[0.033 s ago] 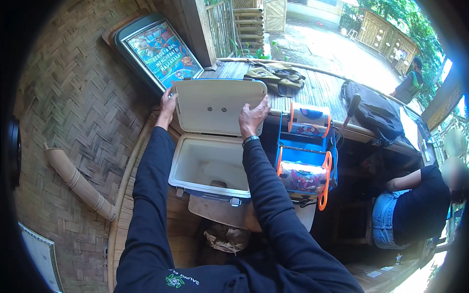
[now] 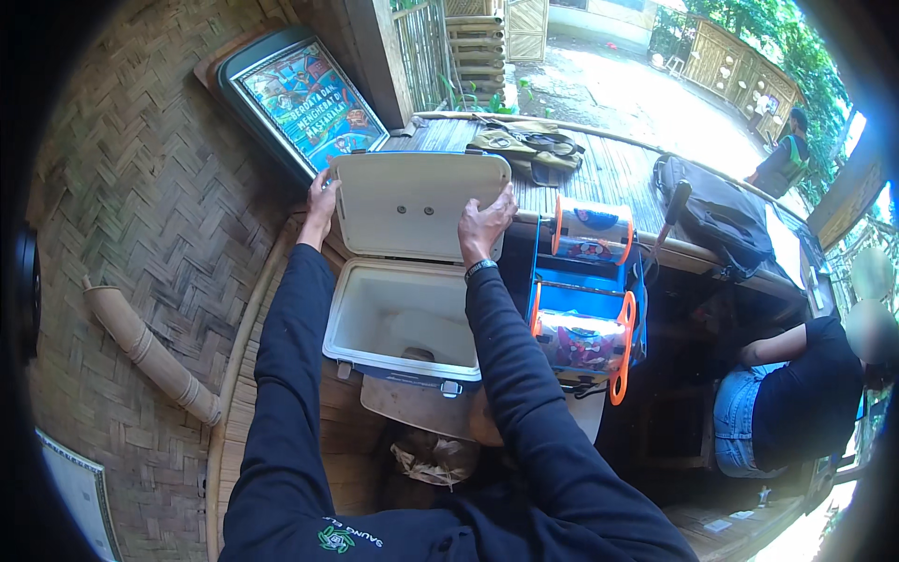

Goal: Preparing a beverage by adding ice from a cooler into a glass of tea.

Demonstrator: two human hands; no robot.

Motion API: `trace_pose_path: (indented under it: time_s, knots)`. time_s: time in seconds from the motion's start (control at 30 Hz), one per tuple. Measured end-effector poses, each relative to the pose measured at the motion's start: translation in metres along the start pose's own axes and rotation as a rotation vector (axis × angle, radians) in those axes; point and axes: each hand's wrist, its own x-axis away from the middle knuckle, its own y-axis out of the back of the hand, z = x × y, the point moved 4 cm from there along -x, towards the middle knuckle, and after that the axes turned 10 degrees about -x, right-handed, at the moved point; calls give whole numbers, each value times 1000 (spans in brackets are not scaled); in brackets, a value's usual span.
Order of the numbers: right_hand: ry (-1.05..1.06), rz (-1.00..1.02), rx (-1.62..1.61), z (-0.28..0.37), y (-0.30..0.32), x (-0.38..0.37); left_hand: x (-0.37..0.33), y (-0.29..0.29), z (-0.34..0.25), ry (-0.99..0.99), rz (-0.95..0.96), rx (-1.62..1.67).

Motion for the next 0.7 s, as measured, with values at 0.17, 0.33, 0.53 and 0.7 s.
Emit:
trace_pose_path:
  time_s: [0.17,0.33,0.53,0.7]
  knots:
    - [8,8,46,-13,-1,-15,-8,-23,4,38,38,104]
    - [-15,7,113,-21,-4,-21,2,-33,-5,42,57,142]
    - [8,-13,174,-31,10,-21,19,-57,-5,75,126,305]
    - [21,16,153,-13,-2,29,39,-44,47,22,62,8]
